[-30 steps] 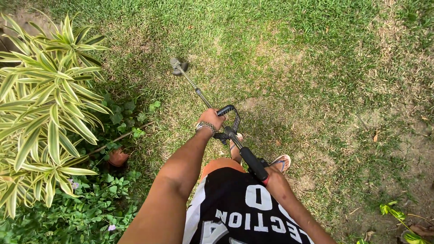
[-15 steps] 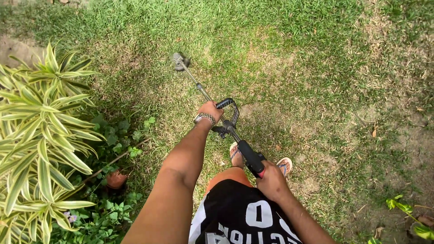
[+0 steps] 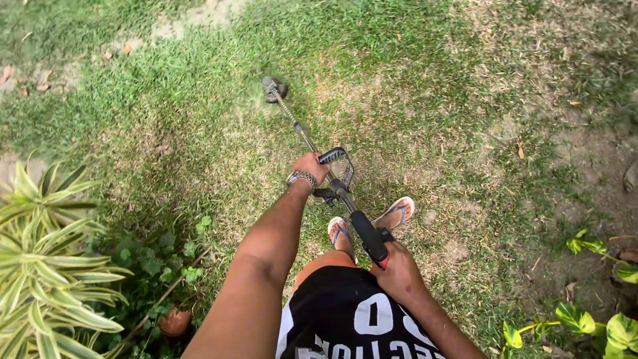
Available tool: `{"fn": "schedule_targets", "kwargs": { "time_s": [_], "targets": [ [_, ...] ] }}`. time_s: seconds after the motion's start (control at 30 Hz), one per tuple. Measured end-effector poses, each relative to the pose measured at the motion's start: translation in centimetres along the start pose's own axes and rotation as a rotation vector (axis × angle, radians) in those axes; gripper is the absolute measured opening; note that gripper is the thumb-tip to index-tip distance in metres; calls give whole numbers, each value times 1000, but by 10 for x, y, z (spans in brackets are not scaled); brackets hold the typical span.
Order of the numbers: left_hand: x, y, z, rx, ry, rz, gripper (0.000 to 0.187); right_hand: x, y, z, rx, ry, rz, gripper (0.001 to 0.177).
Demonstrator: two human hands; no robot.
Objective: Using a string trimmer to cut grass and weeds in an outdoor garden.
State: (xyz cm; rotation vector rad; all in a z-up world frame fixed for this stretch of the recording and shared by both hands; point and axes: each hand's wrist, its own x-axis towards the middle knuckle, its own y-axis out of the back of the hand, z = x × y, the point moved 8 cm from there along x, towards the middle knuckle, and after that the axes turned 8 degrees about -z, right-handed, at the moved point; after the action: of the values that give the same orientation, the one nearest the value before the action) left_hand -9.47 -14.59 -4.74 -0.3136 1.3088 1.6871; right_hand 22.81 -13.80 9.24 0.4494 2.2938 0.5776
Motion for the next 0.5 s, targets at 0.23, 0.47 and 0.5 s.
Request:
{"fn": "schedule_targets", "kwargs": {
  "time_s": [0.23, 0.47, 0.5],
  "targets": [
    [32, -41, 82, 6, -55, -30, 32, -11, 38, 42, 61, -64, 85, 27],
    [34, -73, 183, 111, -162, -118, 25, -20, 97, 82, 89, -120, 168, 28],
    [37, -80, 195, 105, -197, -125, 24, -22, 108, 85, 98, -106, 202, 29]
  ]
}}
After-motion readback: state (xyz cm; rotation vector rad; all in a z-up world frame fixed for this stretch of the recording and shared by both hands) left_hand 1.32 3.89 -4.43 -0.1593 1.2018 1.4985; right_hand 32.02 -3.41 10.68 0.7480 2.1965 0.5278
